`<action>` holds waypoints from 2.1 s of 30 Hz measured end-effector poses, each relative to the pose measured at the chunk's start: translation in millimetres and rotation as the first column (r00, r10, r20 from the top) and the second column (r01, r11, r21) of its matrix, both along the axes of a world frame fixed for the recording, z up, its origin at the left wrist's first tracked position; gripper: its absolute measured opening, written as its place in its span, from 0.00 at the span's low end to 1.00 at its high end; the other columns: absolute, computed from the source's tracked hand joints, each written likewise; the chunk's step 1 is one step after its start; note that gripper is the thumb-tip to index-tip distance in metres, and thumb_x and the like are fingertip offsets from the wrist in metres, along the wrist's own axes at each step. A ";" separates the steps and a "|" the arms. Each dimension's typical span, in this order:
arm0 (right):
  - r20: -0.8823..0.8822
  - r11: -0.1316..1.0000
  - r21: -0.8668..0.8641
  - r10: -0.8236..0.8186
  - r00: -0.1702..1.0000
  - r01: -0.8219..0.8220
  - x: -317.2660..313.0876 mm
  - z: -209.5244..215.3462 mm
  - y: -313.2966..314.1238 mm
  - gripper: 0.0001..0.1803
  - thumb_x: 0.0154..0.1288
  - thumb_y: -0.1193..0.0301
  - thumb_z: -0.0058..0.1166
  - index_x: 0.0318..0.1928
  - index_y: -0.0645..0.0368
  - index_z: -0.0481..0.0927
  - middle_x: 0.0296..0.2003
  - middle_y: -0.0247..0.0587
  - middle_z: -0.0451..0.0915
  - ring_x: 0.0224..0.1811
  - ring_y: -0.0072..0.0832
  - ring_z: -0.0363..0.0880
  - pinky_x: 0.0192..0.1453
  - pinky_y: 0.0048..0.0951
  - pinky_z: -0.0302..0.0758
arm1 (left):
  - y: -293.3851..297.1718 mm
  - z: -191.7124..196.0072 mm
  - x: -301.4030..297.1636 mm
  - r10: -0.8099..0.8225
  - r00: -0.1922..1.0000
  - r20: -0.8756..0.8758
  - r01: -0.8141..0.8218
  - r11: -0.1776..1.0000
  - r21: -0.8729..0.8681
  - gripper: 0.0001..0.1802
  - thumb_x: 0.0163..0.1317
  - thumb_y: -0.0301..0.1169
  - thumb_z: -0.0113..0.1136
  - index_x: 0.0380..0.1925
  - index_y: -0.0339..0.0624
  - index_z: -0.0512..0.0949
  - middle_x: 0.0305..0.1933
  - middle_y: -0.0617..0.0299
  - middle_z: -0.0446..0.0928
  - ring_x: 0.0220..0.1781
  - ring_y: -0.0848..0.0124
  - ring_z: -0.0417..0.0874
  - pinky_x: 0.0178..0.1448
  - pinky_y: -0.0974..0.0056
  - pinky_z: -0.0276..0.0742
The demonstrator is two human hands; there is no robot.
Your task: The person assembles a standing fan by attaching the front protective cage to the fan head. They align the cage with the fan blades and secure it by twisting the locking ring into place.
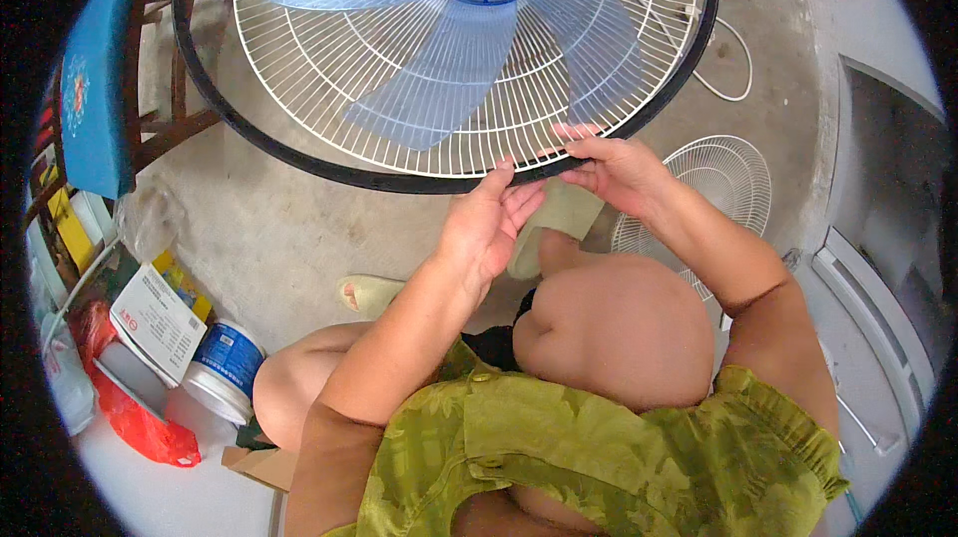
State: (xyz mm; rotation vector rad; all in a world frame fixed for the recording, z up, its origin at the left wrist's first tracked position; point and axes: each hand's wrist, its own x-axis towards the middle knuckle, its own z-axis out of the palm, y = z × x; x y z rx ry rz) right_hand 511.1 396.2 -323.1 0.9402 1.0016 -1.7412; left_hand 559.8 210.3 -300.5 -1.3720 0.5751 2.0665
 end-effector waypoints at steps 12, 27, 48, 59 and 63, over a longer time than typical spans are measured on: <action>-0.224 0.978 0.083 0.206 0.952 -0.192 12.9 30.5 31.9 0.24 0.62 0.62 0.55 0.55 0.60 0.72 0.46 0.37 0.78 0.50 0.27 0.75 0.52 0.30 0.74 | 6.9 -7.9 3.8 0.046 0.995 -0.086 -0.059 0.987 -0.148 0.15 0.66 0.27 0.46 0.49 0.28 0.67 0.51 0.49 0.71 0.52 0.53 0.76 0.62 0.54 0.74; 0.280 -0.089 0.948 0.693 0.665 -0.306 131.9 -6.0 148.1 0.35 0.60 0.53 0.53 0.56 0.71 0.66 0.52 0.62 0.71 0.54 0.50 0.72 0.57 0.40 0.70 | 3.9 -3.8 3.4 0.009 0.997 -0.072 -0.022 0.982 -0.187 0.13 0.67 0.26 0.46 0.47 0.28 0.68 0.50 0.52 0.73 0.50 0.57 0.79 0.60 0.57 0.76; -0.153 0.430 0.859 -0.302 0.941 0.278 93.9 114.3 288.4 0.14 0.61 0.77 0.49 0.49 0.63 0.71 0.37 0.44 0.78 0.35 0.36 0.79 0.40 0.39 0.80 | 8.3 0.0 1.3 0.172 0.982 -0.084 -0.181 0.976 -0.124 0.17 0.62 0.22 0.51 0.50 0.32 0.63 0.47 0.51 0.71 0.44 0.53 0.79 0.54 0.51 0.78; -0.668 0.665 0.492 -0.126 0.733 0.562 114.2 357.6 311.2 0.08 0.68 0.63 0.48 0.38 0.53 0.76 0.32 0.31 0.77 0.34 0.23 0.74 0.37 0.26 0.71 | 9.0 -17.5 6.4 0.195 0.978 -0.072 -0.198 0.980 -0.037 0.19 0.62 0.24 0.53 0.51 0.28 0.62 0.51 0.46 0.69 0.46 0.49 0.78 0.56 0.50 0.78; -0.868 0.670 0.311 -0.089 0.489 0.674 98.0 409.0 356.8 0.12 0.71 0.61 0.43 0.33 0.52 0.74 0.22 0.27 0.72 0.22 0.21 0.68 0.25 0.26 0.66 | 10.3 -21.9 7.6 0.201 0.976 -0.085 -0.201 0.980 0.008 0.19 0.63 0.24 0.51 0.51 0.26 0.61 0.51 0.44 0.68 0.48 0.49 0.77 0.56 0.51 0.77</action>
